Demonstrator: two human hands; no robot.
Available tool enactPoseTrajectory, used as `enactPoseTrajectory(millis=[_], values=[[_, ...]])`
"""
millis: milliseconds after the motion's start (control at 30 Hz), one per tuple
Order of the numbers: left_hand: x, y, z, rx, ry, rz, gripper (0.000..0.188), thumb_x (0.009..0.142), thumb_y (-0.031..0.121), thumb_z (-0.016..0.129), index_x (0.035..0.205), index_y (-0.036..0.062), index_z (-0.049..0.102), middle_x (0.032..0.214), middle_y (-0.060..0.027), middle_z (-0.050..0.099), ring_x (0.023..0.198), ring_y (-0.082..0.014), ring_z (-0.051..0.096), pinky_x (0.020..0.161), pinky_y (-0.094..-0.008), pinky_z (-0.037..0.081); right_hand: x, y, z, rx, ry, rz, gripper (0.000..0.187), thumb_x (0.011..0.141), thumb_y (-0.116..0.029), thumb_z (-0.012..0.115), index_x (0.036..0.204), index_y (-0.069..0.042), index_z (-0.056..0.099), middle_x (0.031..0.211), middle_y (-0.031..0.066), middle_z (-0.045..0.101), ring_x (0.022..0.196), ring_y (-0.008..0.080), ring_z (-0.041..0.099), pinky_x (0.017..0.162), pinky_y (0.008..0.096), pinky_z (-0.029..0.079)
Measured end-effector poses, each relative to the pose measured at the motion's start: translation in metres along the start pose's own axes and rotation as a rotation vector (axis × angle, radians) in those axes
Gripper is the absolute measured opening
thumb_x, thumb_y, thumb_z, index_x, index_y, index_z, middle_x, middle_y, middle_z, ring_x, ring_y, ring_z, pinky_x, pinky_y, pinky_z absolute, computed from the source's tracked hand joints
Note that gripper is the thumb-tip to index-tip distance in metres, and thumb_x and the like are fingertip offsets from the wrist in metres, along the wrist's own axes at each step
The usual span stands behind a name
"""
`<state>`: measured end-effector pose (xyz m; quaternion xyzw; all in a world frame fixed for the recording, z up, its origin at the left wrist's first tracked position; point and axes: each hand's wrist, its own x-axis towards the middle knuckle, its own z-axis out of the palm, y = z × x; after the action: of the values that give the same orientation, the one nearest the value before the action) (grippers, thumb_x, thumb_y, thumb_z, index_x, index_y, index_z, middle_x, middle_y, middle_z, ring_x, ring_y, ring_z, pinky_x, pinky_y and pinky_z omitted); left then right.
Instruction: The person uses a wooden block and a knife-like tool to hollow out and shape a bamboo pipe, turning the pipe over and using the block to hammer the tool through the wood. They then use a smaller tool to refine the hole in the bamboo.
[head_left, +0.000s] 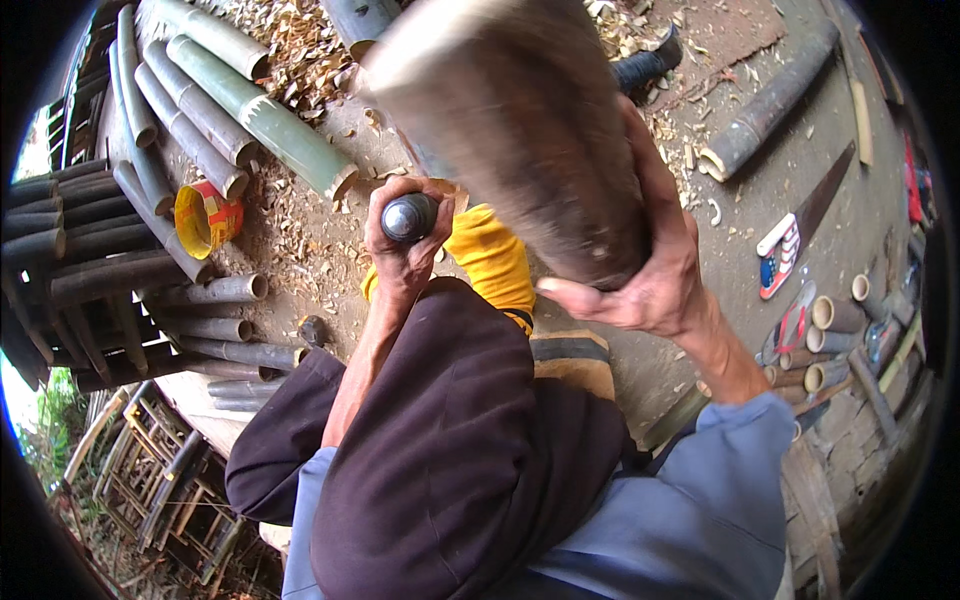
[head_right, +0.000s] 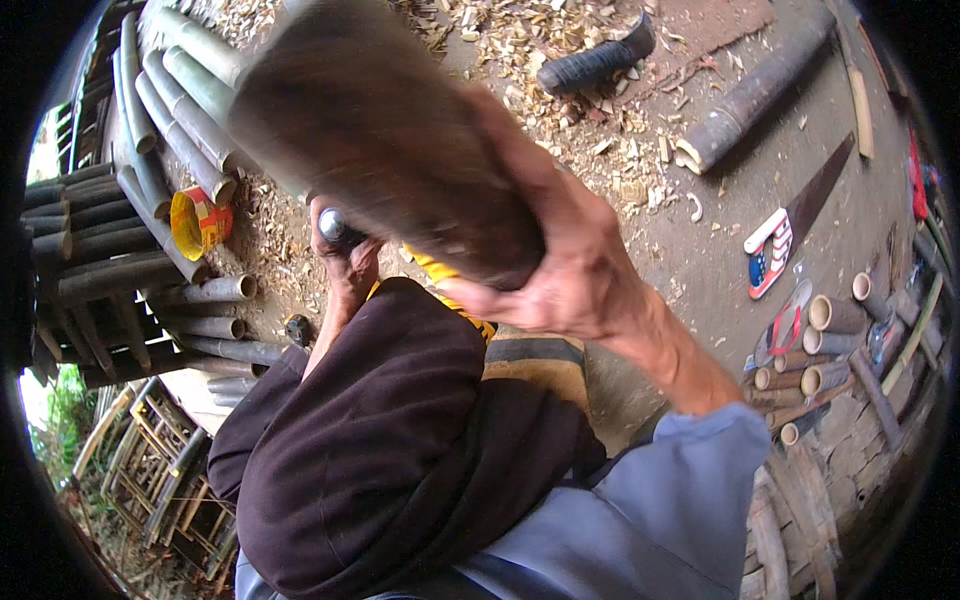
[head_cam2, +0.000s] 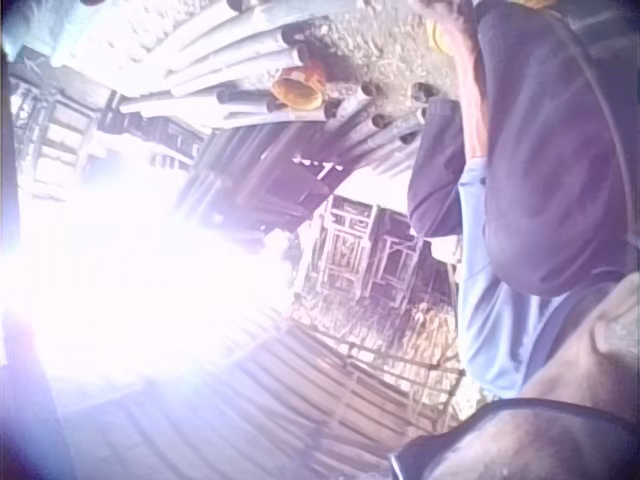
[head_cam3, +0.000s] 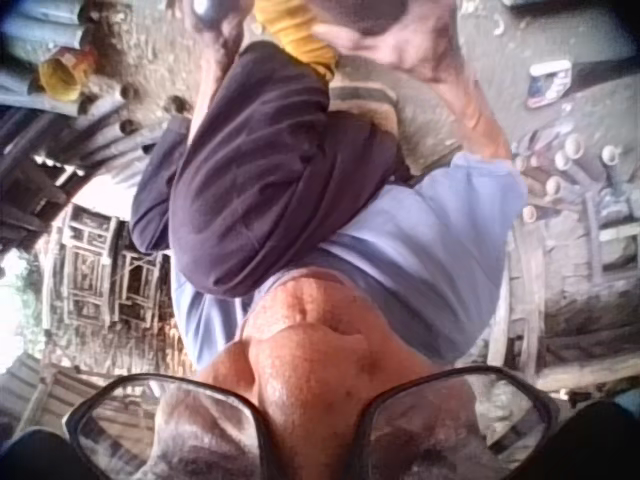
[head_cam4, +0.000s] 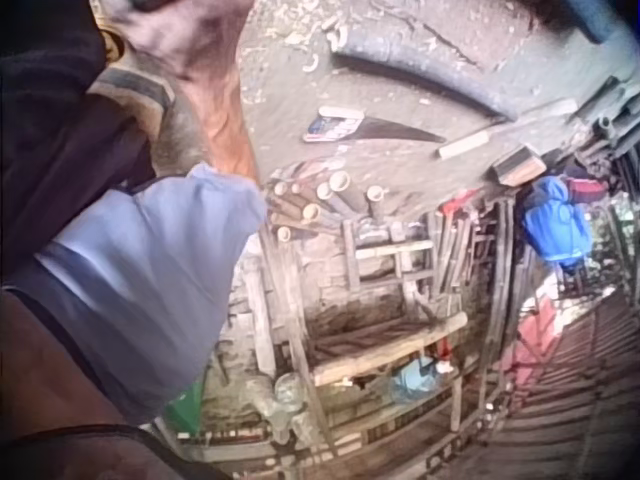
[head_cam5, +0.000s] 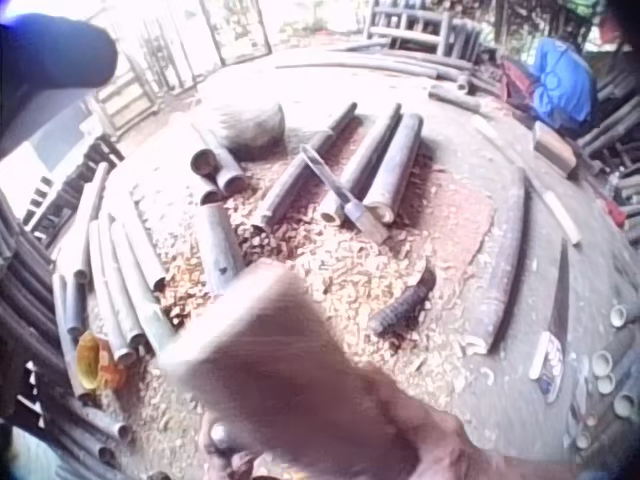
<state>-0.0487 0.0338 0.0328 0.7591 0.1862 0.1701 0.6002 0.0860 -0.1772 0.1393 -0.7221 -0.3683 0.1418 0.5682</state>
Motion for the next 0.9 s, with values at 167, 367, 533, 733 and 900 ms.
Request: enactPoseTrajectory(millis=[167, 367, 533, 733, 900], values=[[-0.015, -0.023, -0.014, 0.027, 0.001, -0.082, 0.039, 0.074, 0.000, 0.072, 0.107, 0.0052, 0.052, 0.094, -0.0054, 0.060, 0.084, -0.0141, 0.057, 0.074, -0.0287, 0.048, 0.032, 0.002, 0.010, -0.657, -0.486, -0.248, 0.082, 0.066, -0.028, 0.074, 0.139, -0.023, 0.038, 0.111, 0.0171, 0.059, 0.081, 0.0280, 0.060, 0.072, 0.0388, 0.053], [-0.027, -0.023, -0.025, -0.020, 0.054, -0.121, 0.040, 0.075, 0.000, 0.071, 0.111, 0.0048, 0.053, 0.101, -0.0055, 0.060, 0.088, -0.0160, 0.057, 0.077, -0.0304, 0.048, 0.050, -0.010, 0.016, -0.362, -0.323, -0.300, 0.093, 0.061, -0.024, 0.078, 0.140, -0.035, 0.031, 0.099, 0.0146, 0.056, 0.074, 0.0301, 0.061, 0.068, 0.0398, 0.055], [-0.036, -0.032, -0.023, -0.189, 0.152, -0.180, 0.041, 0.075, 0.001, 0.070, 0.113, 0.0045, 0.054, 0.107, -0.0056, 0.060, 0.092, -0.0175, 0.058, 0.080, -0.0318, 0.049, 0.059, -0.014, 0.021, -0.696, -0.729, -0.149, 0.088, 0.059, -0.014, 0.076, 0.139, -0.022, 0.039, 0.109, 0.0067, 0.061, 0.085, 0.0264, 0.060, 0.079, 0.0351, 0.052], [-0.039, -0.061, -0.030, 0.036, 0.034, -0.175, 0.045, 0.077, 0.016, 0.072, 0.116, 0.0030, 0.054, 0.111, -0.0094, 0.059, 0.100, -0.0226, 0.056, 0.088, -0.0353, 0.045, 0.062, -0.020, 0.026, -0.385, -0.287, -0.398, 0.084, 0.059, -0.015, 0.076, 0.135, -0.027, 0.043, 0.105, 0.0155, 0.060, 0.084, 0.0275, 0.060, 0.078, 0.0352, 0.052], [-0.047, -0.062, -0.027, -0.090, 0.153, -0.206, 0.051, 0.075, 0.017, 0.075, 0.119, 0.0022, 0.052, 0.115, -0.0101, 0.057, 0.102, -0.0224, 0.055, 0.089, -0.0351, 0.044, 0.077, -0.038, 0.039, -0.759, -0.591, -0.336, 0.095, 0.058, -0.024, 0.077, 0.140, -0.038, 0.031, 0.097, 0.0134, 0.054, 0.079, 0.0306, 0.058, 0.071, 0.0402, 0.051]])
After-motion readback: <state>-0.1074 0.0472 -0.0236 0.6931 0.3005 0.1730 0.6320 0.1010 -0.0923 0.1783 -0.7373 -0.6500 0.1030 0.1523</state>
